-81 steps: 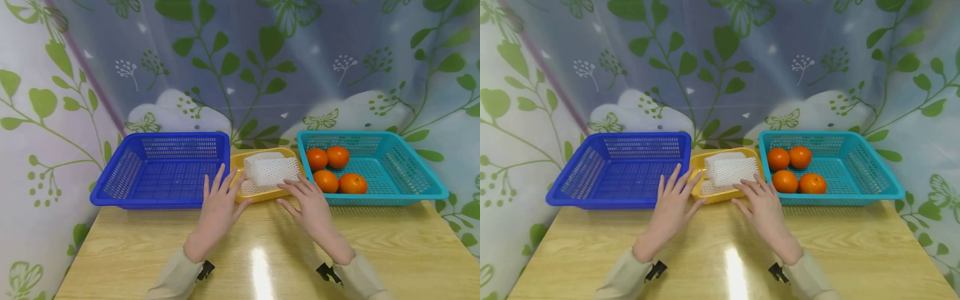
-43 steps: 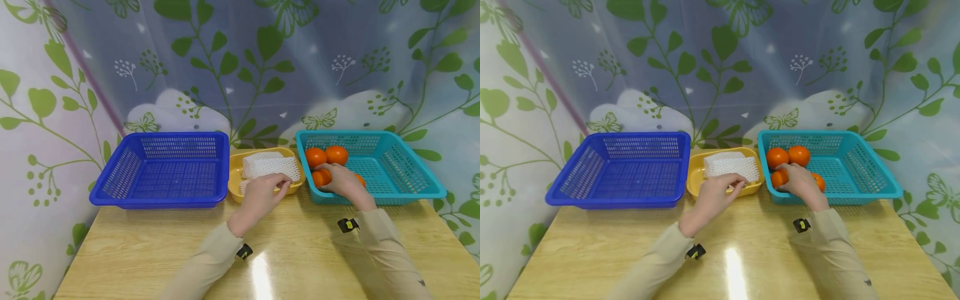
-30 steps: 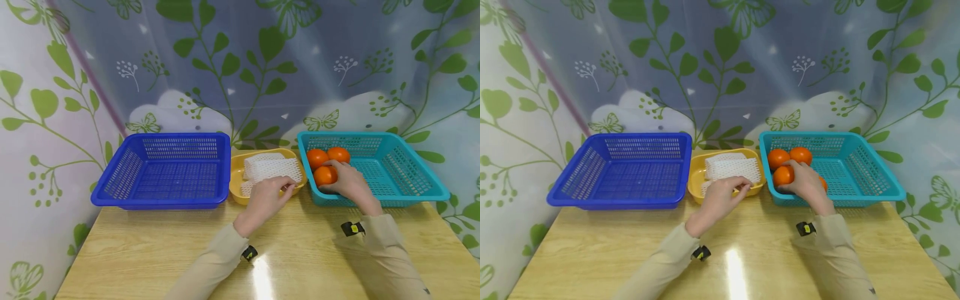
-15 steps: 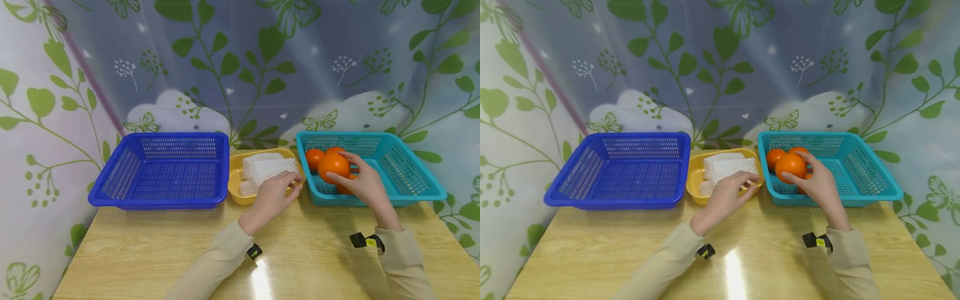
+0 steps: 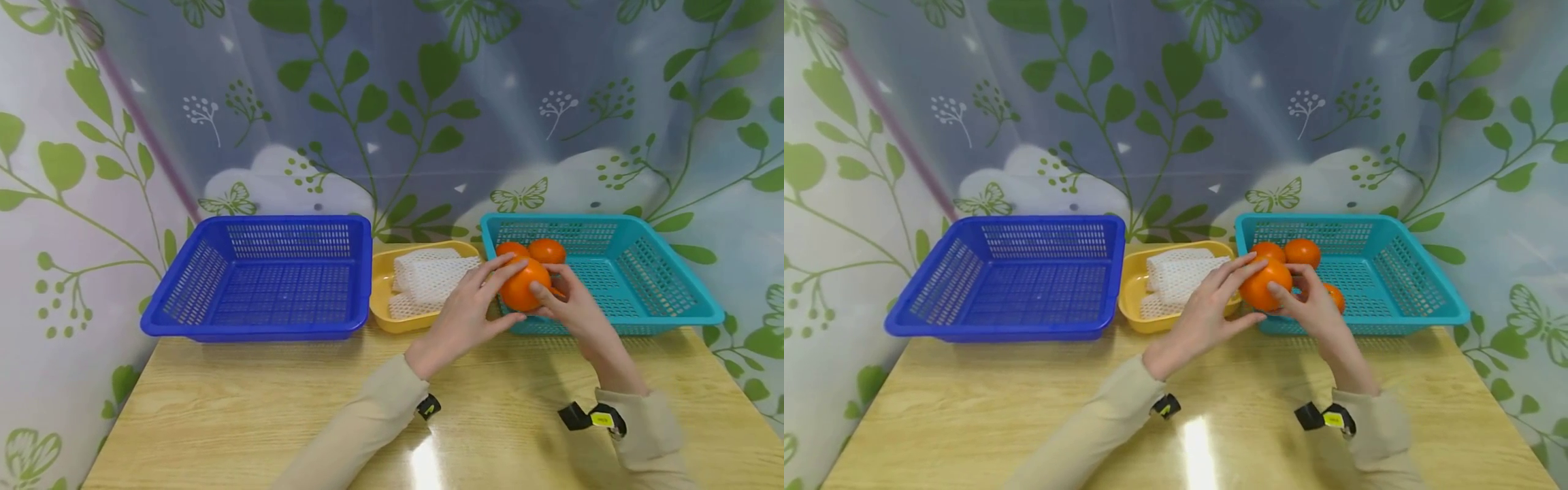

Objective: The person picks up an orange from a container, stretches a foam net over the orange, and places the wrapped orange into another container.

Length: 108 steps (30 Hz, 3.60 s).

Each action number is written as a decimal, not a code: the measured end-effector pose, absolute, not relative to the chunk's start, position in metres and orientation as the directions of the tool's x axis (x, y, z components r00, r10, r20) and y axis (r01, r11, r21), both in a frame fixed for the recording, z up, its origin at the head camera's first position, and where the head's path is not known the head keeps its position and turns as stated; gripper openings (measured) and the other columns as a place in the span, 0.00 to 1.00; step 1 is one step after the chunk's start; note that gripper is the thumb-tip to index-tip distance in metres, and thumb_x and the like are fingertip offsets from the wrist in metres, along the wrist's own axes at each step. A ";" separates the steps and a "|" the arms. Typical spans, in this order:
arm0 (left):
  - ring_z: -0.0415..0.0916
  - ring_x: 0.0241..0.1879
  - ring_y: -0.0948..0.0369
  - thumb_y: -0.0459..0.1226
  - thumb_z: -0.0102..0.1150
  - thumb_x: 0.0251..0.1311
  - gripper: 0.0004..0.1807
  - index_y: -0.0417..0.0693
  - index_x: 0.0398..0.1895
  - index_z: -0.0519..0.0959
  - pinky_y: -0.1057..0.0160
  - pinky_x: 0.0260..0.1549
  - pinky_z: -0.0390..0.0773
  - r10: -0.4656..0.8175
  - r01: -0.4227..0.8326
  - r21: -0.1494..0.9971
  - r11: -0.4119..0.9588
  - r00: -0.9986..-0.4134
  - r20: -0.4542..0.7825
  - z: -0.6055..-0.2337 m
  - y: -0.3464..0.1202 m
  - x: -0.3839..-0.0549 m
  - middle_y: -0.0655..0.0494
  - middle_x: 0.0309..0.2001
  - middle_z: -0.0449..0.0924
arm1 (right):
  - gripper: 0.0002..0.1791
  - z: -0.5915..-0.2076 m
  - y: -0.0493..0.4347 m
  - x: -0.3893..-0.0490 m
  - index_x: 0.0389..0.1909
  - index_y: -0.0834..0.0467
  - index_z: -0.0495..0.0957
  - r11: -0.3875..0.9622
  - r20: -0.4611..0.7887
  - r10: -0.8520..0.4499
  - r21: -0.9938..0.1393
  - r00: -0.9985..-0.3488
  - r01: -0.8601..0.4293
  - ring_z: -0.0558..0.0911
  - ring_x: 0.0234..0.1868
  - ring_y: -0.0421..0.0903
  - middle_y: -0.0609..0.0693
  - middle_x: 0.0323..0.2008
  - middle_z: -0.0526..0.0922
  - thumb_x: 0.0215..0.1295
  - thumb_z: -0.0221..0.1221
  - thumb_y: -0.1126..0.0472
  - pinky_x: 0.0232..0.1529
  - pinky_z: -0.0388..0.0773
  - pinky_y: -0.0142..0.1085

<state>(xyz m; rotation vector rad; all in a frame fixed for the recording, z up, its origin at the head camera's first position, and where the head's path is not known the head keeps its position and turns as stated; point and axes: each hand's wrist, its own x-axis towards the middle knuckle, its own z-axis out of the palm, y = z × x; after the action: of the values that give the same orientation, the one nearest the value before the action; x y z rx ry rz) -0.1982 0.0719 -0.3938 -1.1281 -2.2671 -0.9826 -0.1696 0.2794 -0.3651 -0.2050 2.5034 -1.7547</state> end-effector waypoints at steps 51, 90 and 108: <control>0.78 0.60 0.54 0.43 0.79 0.50 0.40 0.47 0.67 0.72 0.62 0.52 0.82 0.483 0.426 0.841 0.335 -0.844 0.235 -0.417 -0.041 -0.157 0.52 0.65 0.77 | 0.45 -0.417 0.194 -0.147 0.72 0.57 0.66 0.374 0.267 -0.488 -0.797 -0.831 -0.475 0.79 0.59 0.58 0.57 0.68 0.71 0.52 0.75 0.67 0.55 0.82 0.38; 0.77 0.59 0.60 0.50 0.76 0.53 0.43 0.56 0.72 0.68 0.61 0.57 0.79 0.590 0.399 0.788 0.468 -0.806 0.058 -0.451 -0.065 -0.139 0.57 0.65 0.76 | 0.42 -0.451 0.179 -0.139 0.71 0.56 0.64 0.399 0.016 -0.616 -0.856 -0.788 -0.329 0.79 0.60 0.59 0.59 0.68 0.70 0.58 0.73 0.56 0.56 0.82 0.42; 0.77 0.58 0.58 0.56 0.69 0.60 0.44 0.47 0.74 0.67 0.57 0.58 0.78 0.593 0.427 0.707 0.564 -0.805 0.012 -0.449 -0.066 -0.137 0.52 0.66 0.75 | 0.41 -0.437 0.184 -0.142 0.76 0.59 0.58 0.426 -0.008 -0.658 -0.828 -0.753 -0.363 0.78 0.60 0.62 0.64 0.70 0.68 0.68 0.66 0.55 0.56 0.81 0.49</control>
<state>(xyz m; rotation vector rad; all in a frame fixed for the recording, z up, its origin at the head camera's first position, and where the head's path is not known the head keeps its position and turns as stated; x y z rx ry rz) -0.1370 -0.0661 -0.4491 -0.9867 -2.9747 -1.2396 -0.1424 0.1839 -0.4374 -0.8775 2.3537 -1.2454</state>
